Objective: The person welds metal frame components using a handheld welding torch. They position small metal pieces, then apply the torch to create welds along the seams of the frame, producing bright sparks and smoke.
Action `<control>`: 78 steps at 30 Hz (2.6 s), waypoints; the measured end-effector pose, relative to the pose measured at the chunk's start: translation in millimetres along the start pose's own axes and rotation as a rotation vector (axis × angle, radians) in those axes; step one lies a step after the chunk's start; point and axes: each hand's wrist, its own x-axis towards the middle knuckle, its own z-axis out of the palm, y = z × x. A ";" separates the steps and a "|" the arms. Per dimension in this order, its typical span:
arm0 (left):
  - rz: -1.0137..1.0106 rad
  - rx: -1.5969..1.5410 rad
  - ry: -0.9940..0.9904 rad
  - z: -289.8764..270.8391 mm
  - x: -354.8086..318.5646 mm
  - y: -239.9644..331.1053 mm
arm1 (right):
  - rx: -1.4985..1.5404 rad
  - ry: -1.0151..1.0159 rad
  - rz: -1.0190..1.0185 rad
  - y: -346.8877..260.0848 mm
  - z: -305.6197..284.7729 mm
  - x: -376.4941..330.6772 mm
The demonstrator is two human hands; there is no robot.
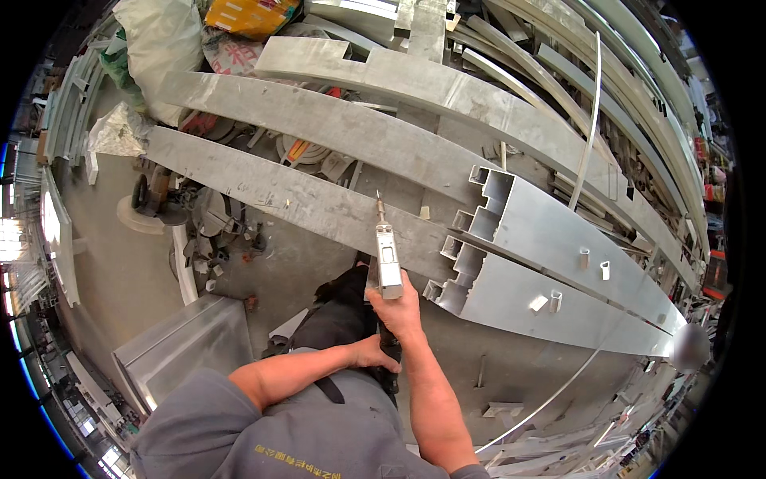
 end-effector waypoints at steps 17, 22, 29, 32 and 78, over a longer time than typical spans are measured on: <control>-0.063 0.021 -0.031 6.0 0.7 -1.0 | 0.108 -0.046 0.084 5.1 -9.7 -5.1; -0.126 0.089 -0.122 17.2 1.7 10.6 | 0.135 0.007 0.028 14.8 -30.0 -23.4; -0.226 0.179 -0.177 27.6 1.1 24.1 | 0.236 0.063 0.147 24.9 -42.3 -39.0; -0.227 0.201 -0.130 28.1 6.4 0.9 | 0.198 0.057 0.173 34.4 -40.1 -38.4; -0.303 0.215 -0.228 26.2 16.9 8.2 | 0.025 0.220 0.129 54.9 -38.7 -36.8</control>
